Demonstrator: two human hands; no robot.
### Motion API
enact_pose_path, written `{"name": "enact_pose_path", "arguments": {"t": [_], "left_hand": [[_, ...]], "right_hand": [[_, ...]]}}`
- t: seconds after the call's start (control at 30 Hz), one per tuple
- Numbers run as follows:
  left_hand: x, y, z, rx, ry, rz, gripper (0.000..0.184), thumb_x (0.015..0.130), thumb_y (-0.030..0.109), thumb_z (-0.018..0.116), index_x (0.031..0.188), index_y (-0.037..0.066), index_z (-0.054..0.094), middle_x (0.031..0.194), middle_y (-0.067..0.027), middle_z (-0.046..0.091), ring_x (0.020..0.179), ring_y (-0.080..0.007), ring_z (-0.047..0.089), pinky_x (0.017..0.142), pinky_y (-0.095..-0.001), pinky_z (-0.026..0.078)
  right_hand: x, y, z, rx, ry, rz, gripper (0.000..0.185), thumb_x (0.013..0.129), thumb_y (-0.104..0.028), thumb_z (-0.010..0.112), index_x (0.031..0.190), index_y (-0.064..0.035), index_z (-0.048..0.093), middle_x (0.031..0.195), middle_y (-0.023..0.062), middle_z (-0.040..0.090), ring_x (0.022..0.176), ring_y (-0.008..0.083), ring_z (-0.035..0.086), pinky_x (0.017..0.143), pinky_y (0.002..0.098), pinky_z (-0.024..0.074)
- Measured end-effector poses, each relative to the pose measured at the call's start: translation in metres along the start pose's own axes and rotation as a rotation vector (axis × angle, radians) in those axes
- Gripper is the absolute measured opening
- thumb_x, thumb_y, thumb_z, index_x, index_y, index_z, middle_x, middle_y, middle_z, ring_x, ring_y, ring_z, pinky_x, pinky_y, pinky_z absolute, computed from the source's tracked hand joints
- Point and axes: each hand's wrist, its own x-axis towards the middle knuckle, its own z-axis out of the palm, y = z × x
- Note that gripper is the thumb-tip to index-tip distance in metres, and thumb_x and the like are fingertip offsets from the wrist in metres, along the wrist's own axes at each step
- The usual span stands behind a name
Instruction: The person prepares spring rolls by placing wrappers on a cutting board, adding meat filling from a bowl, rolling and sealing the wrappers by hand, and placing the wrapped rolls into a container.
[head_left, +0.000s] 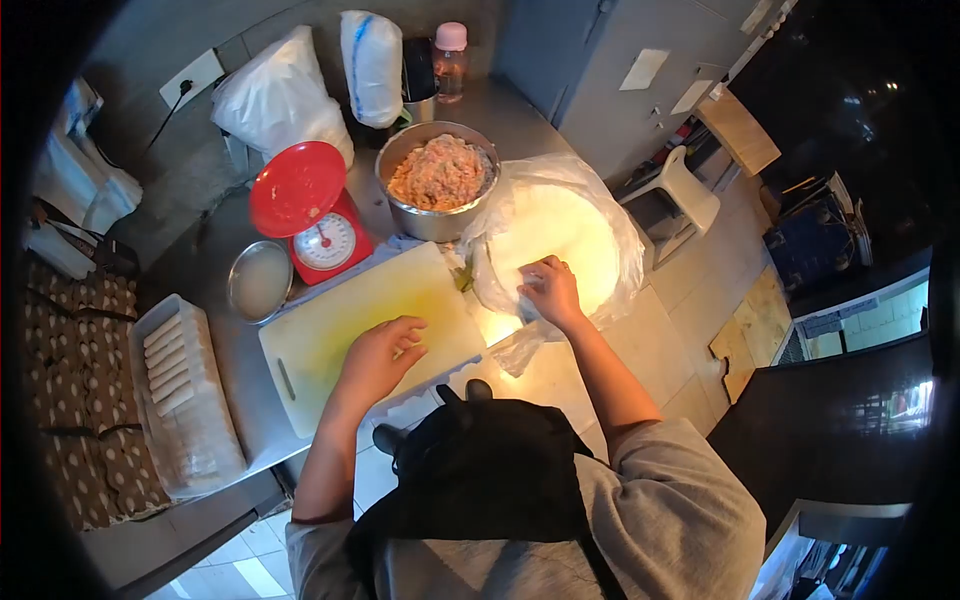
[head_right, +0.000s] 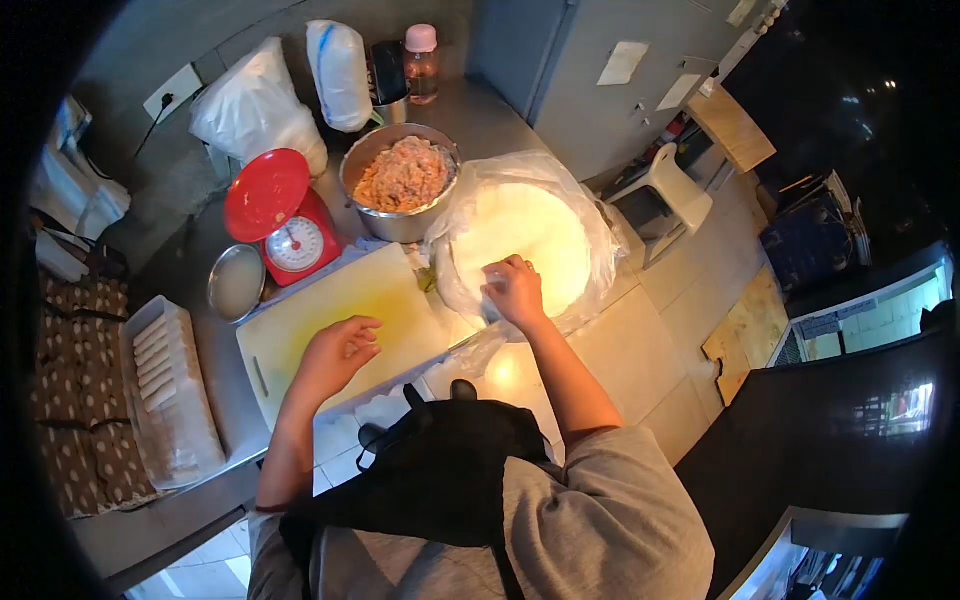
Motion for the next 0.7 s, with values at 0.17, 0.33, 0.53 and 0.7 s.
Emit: {"name": "enact_pose_path", "arguments": {"t": [0.17, 0.33, 0.53, 0.7], "left_hand": [[0.056, 0.008, 0.058, -0.169, -0.043, 0.029, 0.026, 0.085, 0.011, 0.067, 0.11, 0.006, 0.064, 0.092, -0.0114, 0.067, 0.082, -0.0212, 0.066, 0.075, -0.0317, 0.052], [0.109, 0.008, 0.101, -0.076, 0.05, 0.01, 0.025, 0.085, 0.01, 0.065, 0.11, 0.006, 0.064, 0.092, -0.0129, 0.068, 0.08, -0.0229, 0.067, 0.074, -0.0326, 0.053], [0.144, -0.008, 0.129, -0.118, 0.182, 0.011, 0.019, 0.084, 0.007, 0.064, 0.103, 0.005, 0.064, 0.093, -0.0133, 0.067, 0.08, -0.0238, 0.067, 0.072, -0.0332, 0.053], [0.152, 0.01, 0.13, -0.08, 0.16, -0.04, 0.015, 0.082, 0.004, 0.062, 0.097, 0.004, 0.064, 0.099, -0.0133, 0.066, 0.085, -0.0266, 0.066, 0.075, -0.0345, 0.052]], "right_hand": [[0.017, 0.02, -0.017, 0.176, -0.186, 0.063, 0.029, 0.065, -0.019, 0.079, 0.091, -0.0084, 0.07, 0.085, 0.0097, 0.063, 0.084, 0.0288, 0.061, 0.075, 0.0381, 0.0502], [0.012, -0.012, -0.006, -0.075, -0.014, -0.26, 0.038, 0.06, -0.026, 0.08, 0.089, -0.0056, 0.067, 0.085, 0.0115, 0.063, 0.081, 0.0306, 0.061, 0.071, 0.0394, 0.0504], [0.019, 0.014, -0.003, 0.259, -0.184, -0.039, 0.024, 0.077, -0.018, 0.067, 0.095, -0.0024, 0.067, 0.085, 0.0108, 0.065, 0.075, 0.025, 0.061, 0.068, 0.0322, 0.0484], [0.038, 0.031, -0.031, 0.796, -0.466, 0.597, 0.02, 0.092, -0.017, 0.056, 0.092, -0.0009, 0.068, 0.074, 0.0007, 0.061, 0.065, 0.0091, 0.053, 0.061, 0.0259, 0.0445]]}}
